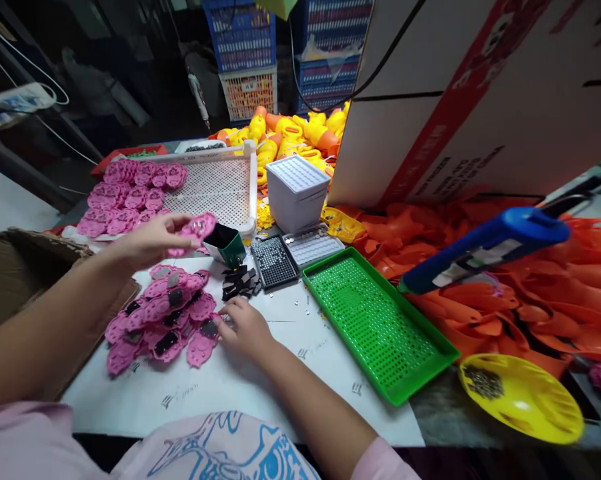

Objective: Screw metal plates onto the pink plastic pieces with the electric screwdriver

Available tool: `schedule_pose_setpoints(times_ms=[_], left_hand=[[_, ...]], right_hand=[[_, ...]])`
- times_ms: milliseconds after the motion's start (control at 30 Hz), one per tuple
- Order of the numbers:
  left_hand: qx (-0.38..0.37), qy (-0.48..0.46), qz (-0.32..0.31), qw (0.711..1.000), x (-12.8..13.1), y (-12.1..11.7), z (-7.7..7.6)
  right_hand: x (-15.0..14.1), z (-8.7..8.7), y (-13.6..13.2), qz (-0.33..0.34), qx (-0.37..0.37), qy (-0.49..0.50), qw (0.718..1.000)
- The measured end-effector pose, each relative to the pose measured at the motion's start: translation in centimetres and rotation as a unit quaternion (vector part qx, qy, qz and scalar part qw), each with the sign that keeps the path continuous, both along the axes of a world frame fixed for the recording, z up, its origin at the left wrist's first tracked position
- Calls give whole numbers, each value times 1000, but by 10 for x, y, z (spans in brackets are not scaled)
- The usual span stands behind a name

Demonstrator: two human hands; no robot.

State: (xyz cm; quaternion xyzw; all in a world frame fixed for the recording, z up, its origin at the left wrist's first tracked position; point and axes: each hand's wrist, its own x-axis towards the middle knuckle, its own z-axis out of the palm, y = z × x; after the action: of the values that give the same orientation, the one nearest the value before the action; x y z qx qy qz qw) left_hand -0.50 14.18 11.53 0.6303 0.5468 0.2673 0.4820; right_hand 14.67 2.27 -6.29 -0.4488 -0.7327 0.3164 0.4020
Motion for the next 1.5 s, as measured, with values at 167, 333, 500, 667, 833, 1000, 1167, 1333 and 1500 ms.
schedule_pose_setpoints(times_ms=[167,333,500,667,833,1000,1167,1333,1500], left_hand=[[-194,-170,-31,966,4,-104,-45],[-292,-302,-92,903,22,-155,-92],[-351,-415,-165,823,43,-160,-133],[-407,-473,-195,757,45,-168,-163],[-472,-463,-216,719,46,-167,-170],[-477,-501,-201,694,51,-158,-176],[-473,-517,-180,690,48,-155,-176],[-473,-547,-163,671,48,-155,-176],[-455,-570,-131,671,47,-152,-177]], right_hand=[[8,0,3,-70,12,-55,996],[24,1,14,-205,40,-115,971],[30,-5,24,-259,51,-169,950],[32,-14,29,-256,40,-206,944],[33,-14,31,-263,31,-216,940],[34,-15,31,-249,31,-208,946],[34,-14,30,-251,33,-156,955],[40,-7,30,-264,41,-62,962],[60,-5,36,-219,22,88,972]])
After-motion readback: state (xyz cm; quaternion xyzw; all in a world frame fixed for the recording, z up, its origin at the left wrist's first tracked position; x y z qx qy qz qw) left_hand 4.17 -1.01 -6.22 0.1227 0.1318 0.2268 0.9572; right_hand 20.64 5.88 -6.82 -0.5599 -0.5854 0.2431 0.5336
